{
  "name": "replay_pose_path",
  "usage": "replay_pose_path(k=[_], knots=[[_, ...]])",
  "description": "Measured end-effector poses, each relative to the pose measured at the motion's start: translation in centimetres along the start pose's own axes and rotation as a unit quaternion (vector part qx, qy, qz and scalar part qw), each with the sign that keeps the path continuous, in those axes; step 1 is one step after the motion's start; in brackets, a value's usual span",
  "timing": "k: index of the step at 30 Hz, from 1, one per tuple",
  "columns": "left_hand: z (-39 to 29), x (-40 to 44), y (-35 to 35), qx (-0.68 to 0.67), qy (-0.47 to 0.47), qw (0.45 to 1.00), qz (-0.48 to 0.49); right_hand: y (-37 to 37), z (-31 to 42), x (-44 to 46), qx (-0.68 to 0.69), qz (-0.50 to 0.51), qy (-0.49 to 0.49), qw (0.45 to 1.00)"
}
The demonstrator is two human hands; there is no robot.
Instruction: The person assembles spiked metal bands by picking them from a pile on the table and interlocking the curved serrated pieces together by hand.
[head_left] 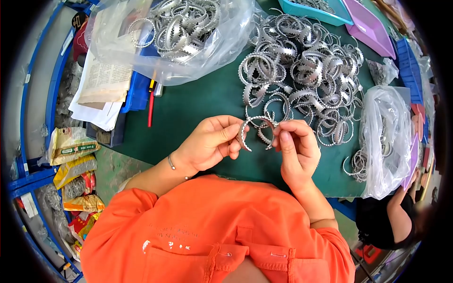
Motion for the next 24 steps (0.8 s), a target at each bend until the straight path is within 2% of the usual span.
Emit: replay_pose_path(k=[2,4,6,8,9,10,12,14,16,17,18,20,22,24], knots=[[0.1,0.0,0.1,-0.019,-0.011,1.0,0.011,0.3,0.0,-0.1,0.021,0.003,0.027,0.999],[0.2,0.1,0.1,-0.017,-0.006,1.0,0.018,0.7,0.1,0.0,-0.022,0.032,-0.02,0.999],[0.1,0.0,0.3,-0.014,-0.001,1.0,0.026,2.0,0.9,0.5,-0.143,0.124,-0.047,0.981],[-0.4,-0.4,0.8,0.128,0.037,0.991,0.01,2.5,0.3,0.4,-0.123,0.141,0.037,0.982],[-0.7,-0.4,0.7,0.201,0.051,0.978,0.01,2.2,0.6,0.7,-0.173,0.146,0.027,0.974],[-0.8,-0.3,0.9,0.202,0.053,0.978,0.011,1.9,0.5,0.8,-0.173,0.146,0.024,0.974],[-1.4,-0.6,1.6,0.239,0.132,0.962,0.023,1.4,-0.1,0.7,-0.176,0.136,0.044,0.974],[-1.8,-0.6,1.5,0.243,0.149,0.958,0.044,1.5,-0.2,0.7,-0.174,0.143,0.035,0.974],[-2.6,-0.8,1.4,0.323,0.207,0.923,0.032,1.1,-1.6,-0.2,0.05,0.1,0.193,0.975],[-3.2,-0.9,1.3,0.337,0.238,0.911,-0.013,0.9,-2.3,-0.6,0.111,0.105,0.244,0.958],[-3.6,-0.7,1.2,0.339,0.313,0.886,-0.042,0.7,-2.8,-0.7,0.177,0.096,0.26,0.944],[-3.1,-0.4,0.6,0.305,0.177,0.933,-0.073,0.6,-3.2,-1.0,0.318,0.101,0.292,0.896],[-2.8,-0.2,0.4,0.299,0.147,0.941,-0.056,0.5,-3.5,-1.3,0.349,0.099,0.296,0.883],[-1.5,-0.4,0.7,0.244,0.027,0.969,0.029,0.2,-3.7,-1.4,0.38,0.096,0.3,0.869]])
Point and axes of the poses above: each hand's wrist, its own x-axis towards the middle knuckle, its own y-axis out of the palm, z = x × y, the point moved 6 cm from there along x, towards the middle knuckle, and after that the axes turned 2 degrees about -z, right-handed, at the moved point
